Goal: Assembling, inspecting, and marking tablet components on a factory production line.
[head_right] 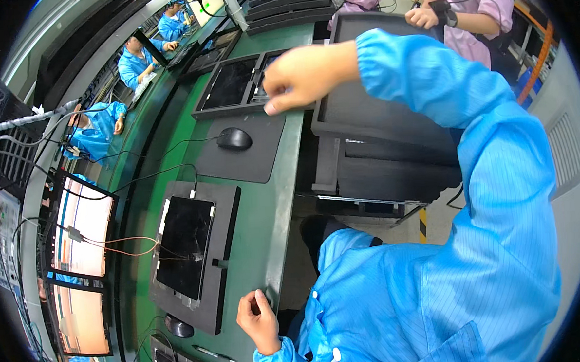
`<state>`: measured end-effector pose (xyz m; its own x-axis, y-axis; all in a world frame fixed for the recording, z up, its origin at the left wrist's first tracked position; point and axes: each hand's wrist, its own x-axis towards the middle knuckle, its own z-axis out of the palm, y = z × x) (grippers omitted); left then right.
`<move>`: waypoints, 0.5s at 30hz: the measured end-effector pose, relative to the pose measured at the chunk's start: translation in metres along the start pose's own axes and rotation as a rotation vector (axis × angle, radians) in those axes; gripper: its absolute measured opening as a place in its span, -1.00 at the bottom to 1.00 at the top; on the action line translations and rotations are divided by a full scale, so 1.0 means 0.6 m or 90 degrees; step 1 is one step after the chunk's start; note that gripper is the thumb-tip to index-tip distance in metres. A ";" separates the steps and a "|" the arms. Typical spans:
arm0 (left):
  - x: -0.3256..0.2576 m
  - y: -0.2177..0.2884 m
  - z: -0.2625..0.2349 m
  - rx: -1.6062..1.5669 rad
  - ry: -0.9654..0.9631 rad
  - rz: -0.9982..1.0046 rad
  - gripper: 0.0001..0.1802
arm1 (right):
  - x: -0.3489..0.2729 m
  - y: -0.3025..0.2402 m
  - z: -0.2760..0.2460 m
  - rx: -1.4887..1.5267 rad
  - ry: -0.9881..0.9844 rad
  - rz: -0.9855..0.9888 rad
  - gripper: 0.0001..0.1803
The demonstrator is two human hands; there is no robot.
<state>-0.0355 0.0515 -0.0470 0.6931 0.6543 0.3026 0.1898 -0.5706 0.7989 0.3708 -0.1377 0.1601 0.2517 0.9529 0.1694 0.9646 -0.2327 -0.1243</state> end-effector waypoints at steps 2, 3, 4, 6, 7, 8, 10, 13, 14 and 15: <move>-0.002 0.000 0.001 0.020 -0.008 0.007 -0.92 | -0.032 -0.049 -0.067 0.013 0.071 0.008 -0.62; -0.002 0.003 -0.002 0.009 -0.008 0.013 -0.92 | -0.057 -0.069 -0.087 0.010 0.103 -0.001 -0.66; -0.001 0.007 -0.005 0.048 -0.030 0.043 -0.91 | -0.080 -0.084 -0.096 0.019 0.117 -0.009 -0.69; -0.002 0.010 -0.008 0.068 -0.052 0.089 -0.91 | -0.126 -0.120 -0.098 0.013 0.135 -0.005 -0.73; -0.006 0.003 -0.011 0.097 -0.039 0.102 -0.92 | -0.138 -0.132 -0.088 0.024 0.119 -0.020 -0.75; -0.007 -0.003 -0.011 0.125 -0.031 0.119 -0.94 | -0.155 -0.144 -0.070 0.053 0.129 -0.014 -0.76; -0.004 -0.005 -0.008 0.124 -0.028 0.144 -0.95 | -0.186 -0.151 -0.029 0.053 0.093 0.013 -0.75; -0.001 -0.009 -0.005 0.157 -0.025 0.207 -0.96 | -0.234 -0.159 0.040 0.112 0.094 0.096 -0.76; 0.002 -0.010 -0.002 0.153 -0.033 0.209 -0.96 | -0.248 -0.158 0.060 0.097 0.102 0.135 -0.75; 0.002 -0.004 -0.001 0.152 -0.040 0.208 -0.94 | -0.260 -0.161 0.080 0.086 0.108 0.172 -0.75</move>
<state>-0.0354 0.0540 -0.0480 0.7835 0.3914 0.4826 0.1029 -0.8477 0.5204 0.2347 -0.2547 0.0986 0.5171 0.8119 0.2708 0.8448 -0.4335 -0.3136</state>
